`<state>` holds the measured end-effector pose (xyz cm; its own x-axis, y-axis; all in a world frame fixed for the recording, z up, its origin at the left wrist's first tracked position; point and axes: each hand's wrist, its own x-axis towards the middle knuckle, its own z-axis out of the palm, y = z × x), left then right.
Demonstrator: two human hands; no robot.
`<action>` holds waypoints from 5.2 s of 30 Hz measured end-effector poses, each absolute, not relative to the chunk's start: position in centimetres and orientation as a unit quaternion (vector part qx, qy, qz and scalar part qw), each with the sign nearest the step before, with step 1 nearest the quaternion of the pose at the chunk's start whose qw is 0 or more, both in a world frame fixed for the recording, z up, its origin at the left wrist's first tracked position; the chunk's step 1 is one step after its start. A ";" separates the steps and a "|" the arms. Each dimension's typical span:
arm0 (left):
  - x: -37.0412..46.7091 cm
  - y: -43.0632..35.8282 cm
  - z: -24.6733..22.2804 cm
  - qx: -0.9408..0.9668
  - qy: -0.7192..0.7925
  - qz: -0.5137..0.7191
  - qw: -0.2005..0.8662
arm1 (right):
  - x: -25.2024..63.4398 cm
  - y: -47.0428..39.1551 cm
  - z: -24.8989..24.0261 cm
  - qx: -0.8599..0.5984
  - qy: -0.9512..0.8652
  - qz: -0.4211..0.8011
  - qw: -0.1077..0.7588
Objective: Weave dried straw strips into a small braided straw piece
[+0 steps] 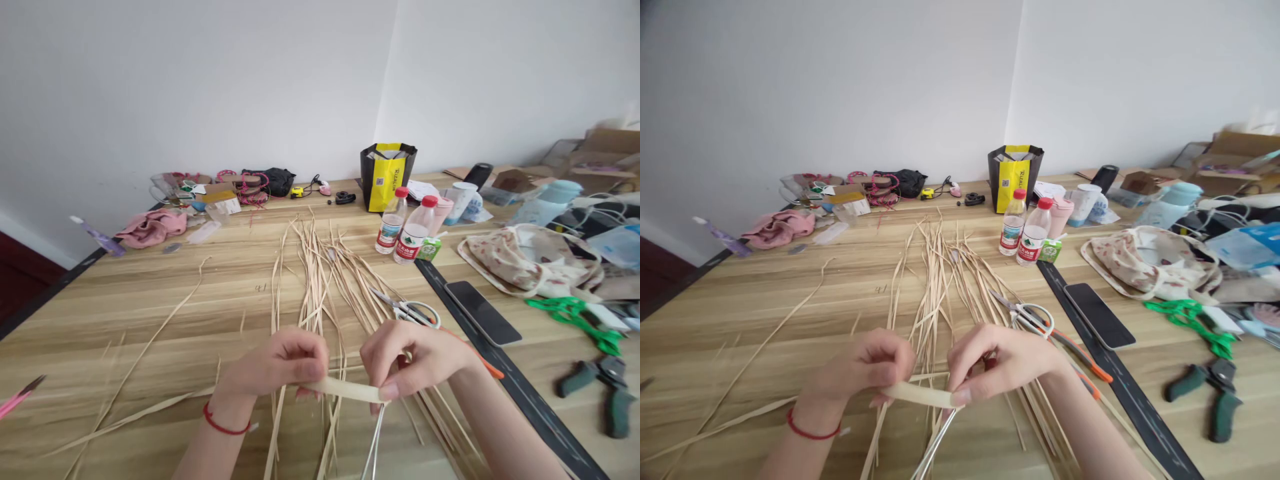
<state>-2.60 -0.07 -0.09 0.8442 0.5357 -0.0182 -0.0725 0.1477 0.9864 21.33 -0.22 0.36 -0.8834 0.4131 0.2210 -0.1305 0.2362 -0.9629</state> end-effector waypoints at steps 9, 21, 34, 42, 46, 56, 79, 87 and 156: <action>-0.5 -0.8 -0.9 0.610 0.306 0.256 0.684 | 20.0 -0.8 -0.3 -0.083 -0.670 0.663 0.323; 0.1 -2.6 0.9 0.761 0.421 0.393 0.299 | 19.0 -1.5 -0.7 -0.282 -0.679 0.525 0.429; -0.4 -2.5 1.8 0.663 0.473 0.344 0.468 | 19.0 -1.3 -1.1 -0.378 -0.824 0.229 0.354; -2.0 -2.0 1.6 0.723 0.526 0.316 0.317 | 18.2 -1.6 -0.8 -0.317 -0.631 0.569 0.421; -2.3 -1.8 1.2 0.750 0.504 0.368 0.221 | 18.0 -1.7 -1.0 -0.332 -0.633 0.549 0.433; -1.9 -1.7 1.5 0.712 0.528 0.394 0.242 | 17.9 -2.0 -0.7 -0.303 -0.624 0.575 0.433; -2.0 -1.7 2.2 0.659 0.507 0.308 0.463 | 18.5 -1.2 -1.3 -0.426 -0.791 0.248 0.363; -1.3 -1.9 1.6 0.617 0.510 0.386 0.459 | 17.8 -1.8 -0.5 -0.266 -0.551 0.688 0.390; -2.0 -2.0 2.2 0.674 0.519 0.288 0.439 | 18.4 -1.2 -0.4 -0.201 -0.449 0.771 0.404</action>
<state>-2.01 -2.00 2.25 0.2961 0.9528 -0.0674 0.4466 -0.0757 0.8915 18.37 -1.22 -0.38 -0.5928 0.8036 0.0531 -0.4432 -0.2704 -0.8546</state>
